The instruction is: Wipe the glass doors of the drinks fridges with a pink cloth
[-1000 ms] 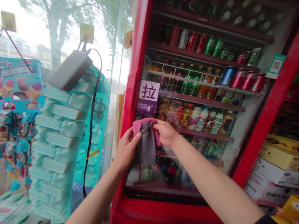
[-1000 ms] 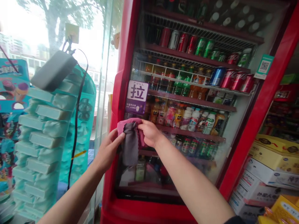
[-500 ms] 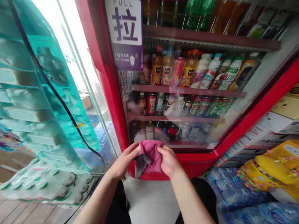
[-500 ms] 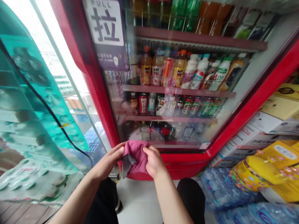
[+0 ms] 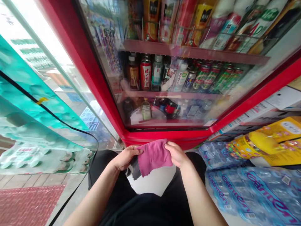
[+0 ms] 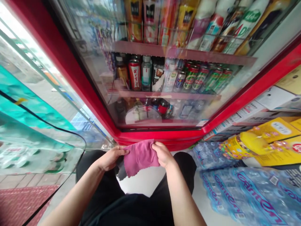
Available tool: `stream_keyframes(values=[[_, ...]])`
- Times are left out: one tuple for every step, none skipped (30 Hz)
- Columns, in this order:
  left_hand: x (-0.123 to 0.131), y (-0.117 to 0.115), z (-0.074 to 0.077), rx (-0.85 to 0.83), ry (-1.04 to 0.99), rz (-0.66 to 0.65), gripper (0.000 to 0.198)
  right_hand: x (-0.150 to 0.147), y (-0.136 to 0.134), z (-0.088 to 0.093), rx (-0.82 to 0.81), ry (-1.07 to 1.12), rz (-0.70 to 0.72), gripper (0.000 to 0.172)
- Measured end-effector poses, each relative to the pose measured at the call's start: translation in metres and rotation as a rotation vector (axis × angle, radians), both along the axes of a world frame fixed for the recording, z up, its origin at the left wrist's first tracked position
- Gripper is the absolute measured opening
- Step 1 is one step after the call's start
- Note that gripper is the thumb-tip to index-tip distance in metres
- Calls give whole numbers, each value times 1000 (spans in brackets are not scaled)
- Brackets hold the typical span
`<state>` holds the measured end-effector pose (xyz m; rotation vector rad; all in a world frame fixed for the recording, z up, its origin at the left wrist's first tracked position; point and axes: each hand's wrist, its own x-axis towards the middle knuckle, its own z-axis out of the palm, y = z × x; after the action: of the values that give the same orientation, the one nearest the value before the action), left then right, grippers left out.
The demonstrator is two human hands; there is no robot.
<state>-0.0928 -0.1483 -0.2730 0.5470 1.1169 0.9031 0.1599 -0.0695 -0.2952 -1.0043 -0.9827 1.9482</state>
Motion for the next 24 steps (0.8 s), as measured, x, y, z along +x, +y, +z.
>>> stream_keyframes(values=[[1,0,-3,-13,-1,21,24,-2,-2,-5,7,-12,-13,41],[3,0,-7,-25,1,45,25,-4,-3,-9,20,-26,-30,42],[6,0,-10,-35,4,70,24,-8,-6,-11,41,-45,-51,43],[8,0,-14,-43,6,95,24,-12,-8,-12,64,-69,-73,42],[11,1,-17,-48,6,122,25,-17,-12,-12,85,-93,-97,41],[14,2,-20,-51,3,149,25,-23,-17,-10,118,-128,-119,39],[17,3,-21,-50,-3,177,26,-29,-24,-8,171,-176,-130,36],[19,4,-22,-45,-10,208,27,-36,-31,-6,248,-235,-122,35],[22,5,-22,-35,-18,240,29,-43,-41,-4,342,-304,-98,37],[24,6,-21,-21,-25,273,31,-50,-51,-4,447,-380,-61,42],[27,7,-20,-5,-32,305,34,-57,-61,-5,549,-457,-20,48],[30,7,-18,11,-40,331,37,-63,-70,-7,635,-525,18,55],[33,8,-15,26,-51,348,41,-68,-78,-9,695,-576,45,62],[35,7,-13,39,-65,356,46,-72,-84,-12,738,-613,59,68],[37,7,-11,51,-80,353,50,-74,-88,-14,770,-633,65,73],[39,6,-9,62,-92,343,51,-74,-89,-15,794,-632,68,75],[39,5,-7,71,-101,331,50,-72,-87,-15,810,-615,67,72],[38,4,-6,78,-105,321,47,-68,-82,-14,812,-585,58,65],[35,4,-5,81,-107,312,44,-62,-76,-13,797,-549,29,56],[32,3,-4,80,-110,305,41,-55,-68,-12,765,-514,-27,48],[27,2,-3,74,-117,299,38,-47,-59,-11,715,-482,-103,43],[22,2,-2,67,-128,292,36,-38,-51,-11,642,-448,-175,41],[18,2,-1,57,-141,282,35,-30,-43,-11,543,-400,-227,44],[14,2,0,46,-154,271,35,-23,-37,-12,423,-331,-235,51]])
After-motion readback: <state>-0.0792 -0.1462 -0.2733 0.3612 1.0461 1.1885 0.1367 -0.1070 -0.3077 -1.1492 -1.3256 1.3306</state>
